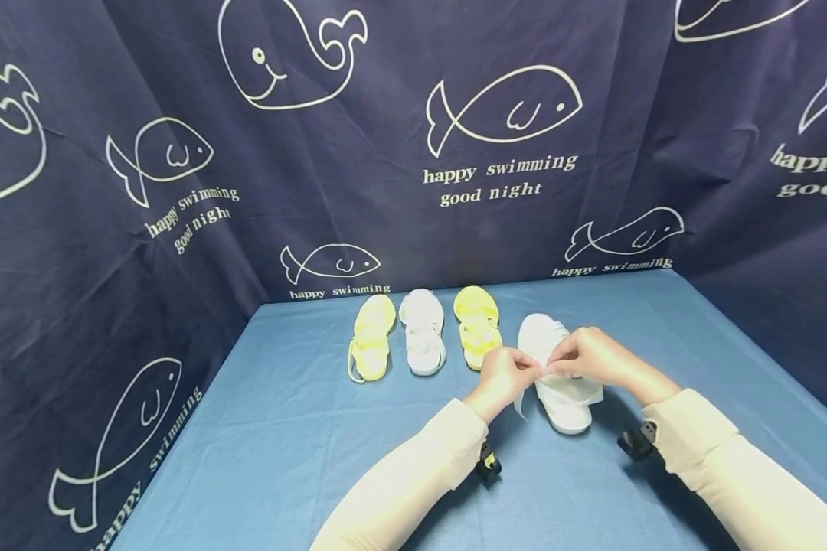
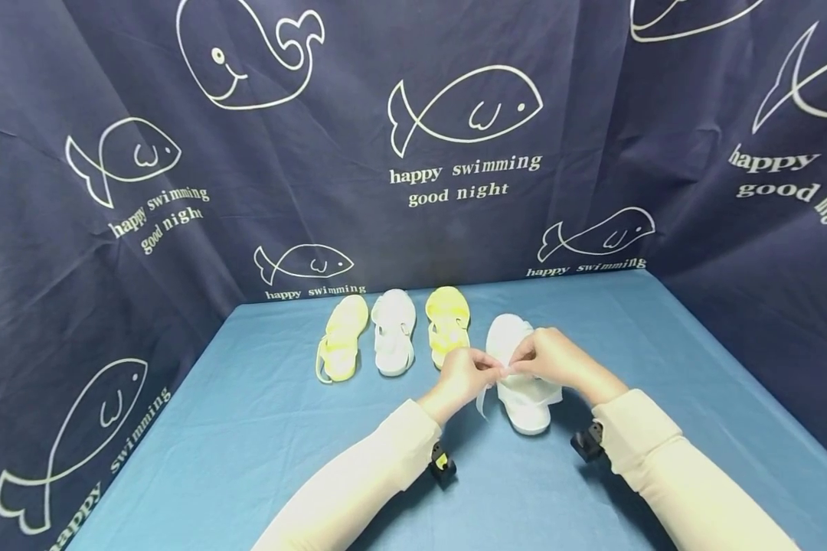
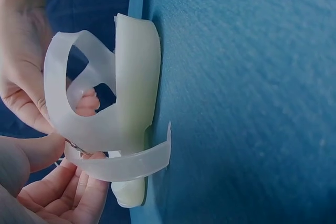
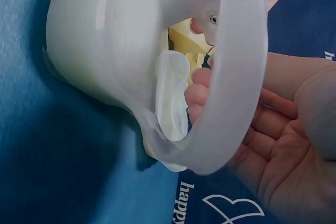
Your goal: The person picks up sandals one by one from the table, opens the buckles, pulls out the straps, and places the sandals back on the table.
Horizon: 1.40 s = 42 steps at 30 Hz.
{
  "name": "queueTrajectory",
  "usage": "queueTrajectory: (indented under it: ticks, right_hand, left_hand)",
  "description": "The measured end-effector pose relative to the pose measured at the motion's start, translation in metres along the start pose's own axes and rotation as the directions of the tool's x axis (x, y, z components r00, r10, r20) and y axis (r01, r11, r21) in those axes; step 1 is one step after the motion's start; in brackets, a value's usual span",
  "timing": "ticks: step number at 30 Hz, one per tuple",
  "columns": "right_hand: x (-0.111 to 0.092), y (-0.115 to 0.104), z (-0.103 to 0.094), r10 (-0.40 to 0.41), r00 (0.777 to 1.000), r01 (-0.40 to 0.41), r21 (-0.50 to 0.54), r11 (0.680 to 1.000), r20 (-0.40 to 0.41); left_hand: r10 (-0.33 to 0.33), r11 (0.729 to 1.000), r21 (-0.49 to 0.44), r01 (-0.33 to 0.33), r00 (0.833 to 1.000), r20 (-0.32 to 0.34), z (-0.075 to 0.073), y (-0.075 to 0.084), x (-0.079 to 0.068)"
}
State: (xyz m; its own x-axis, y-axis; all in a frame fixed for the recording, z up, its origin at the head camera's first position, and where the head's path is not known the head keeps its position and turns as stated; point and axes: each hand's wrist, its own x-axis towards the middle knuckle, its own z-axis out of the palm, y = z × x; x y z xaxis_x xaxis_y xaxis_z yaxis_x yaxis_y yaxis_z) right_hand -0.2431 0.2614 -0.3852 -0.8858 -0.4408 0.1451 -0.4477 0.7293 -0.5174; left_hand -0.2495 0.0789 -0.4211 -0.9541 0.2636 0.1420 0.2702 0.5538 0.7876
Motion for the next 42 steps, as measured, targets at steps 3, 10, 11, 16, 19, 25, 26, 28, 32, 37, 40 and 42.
queueTrajectory:
  ticks: [3,10,11,16,19,25,26,28,32,37,40,42]
  right_hand:
    - [-0.002,0.001,-0.001,0.029,0.999,-0.030,0.060,0.998,0.028]
    - [-0.002,0.003,-0.002,0.050,0.997,-0.057,0.114,0.992,0.067]
    - [-0.002,0.003,-0.002,0.049,0.996,-0.059,0.123,0.991,0.079]
    - [-0.003,0.008,0.002,0.057,0.992,-0.076,0.175,0.982,0.114]
    - [-0.004,0.010,0.004,0.050,0.992,-0.072,0.192,0.979,0.114]
    - [-0.006,0.014,0.005,0.044,0.994,-0.068,0.250,0.966,0.098]
    - [-0.007,0.015,0.005,0.053,0.994,-0.077,0.268,0.960,0.095]
    - [-0.007,0.016,0.006,0.080,0.992,-0.105,0.301,0.948,0.094]
    - [-0.007,0.018,0.008,0.118,0.989,-0.139,0.314,0.939,0.084]
    - [-0.005,0.016,0.008,0.136,0.989,-0.148,0.322,0.935,0.059]
    - [-0.004,0.014,0.008,0.144,0.988,-0.151,0.316,0.937,0.047]
    - [-0.004,0.013,0.008,0.152,0.988,-0.156,0.308,0.938,0.038]
  left_hand:
    - [0.006,1.000,-0.016,-0.006,1.000,-0.001,-0.001,0.000,0.000]
    - [0.022,1.000,0.010,-0.022,1.000,-0.001,0.000,0.000,0.001]
    - [0.025,1.000,0.018,-0.025,1.000,-0.004,0.001,-0.001,0.001]
    - [0.026,1.000,0.011,-0.025,1.000,-0.014,0.001,-0.002,0.001]
    - [0.033,0.999,-0.001,-0.033,0.999,-0.019,0.000,-0.002,0.000]
    - [0.016,1.000,-0.010,-0.016,1.000,-0.015,-0.001,-0.002,-0.001]
    - [0.012,1.000,-0.012,-0.012,1.000,-0.011,-0.001,-0.002,-0.002]
    - [0.000,1.000,-0.017,0.000,1.000,-0.003,0.000,-0.002,-0.003]
    - [-0.010,1.000,-0.023,0.010,1.000,0.010,0.000,-0.002,-0.005]
    - [-0.008,1.000,-0.024,0.008,1.000,0.002,0.000,-0.002,-0.006]
    - [-0.003,1.000,-0.019,0.003,1.000,0.000,0.000,-0.002,-0.006]
    - [0.006,1.000,-0.013,-0.006,1.000,0.001,-0.001,-0.003,-0.006]
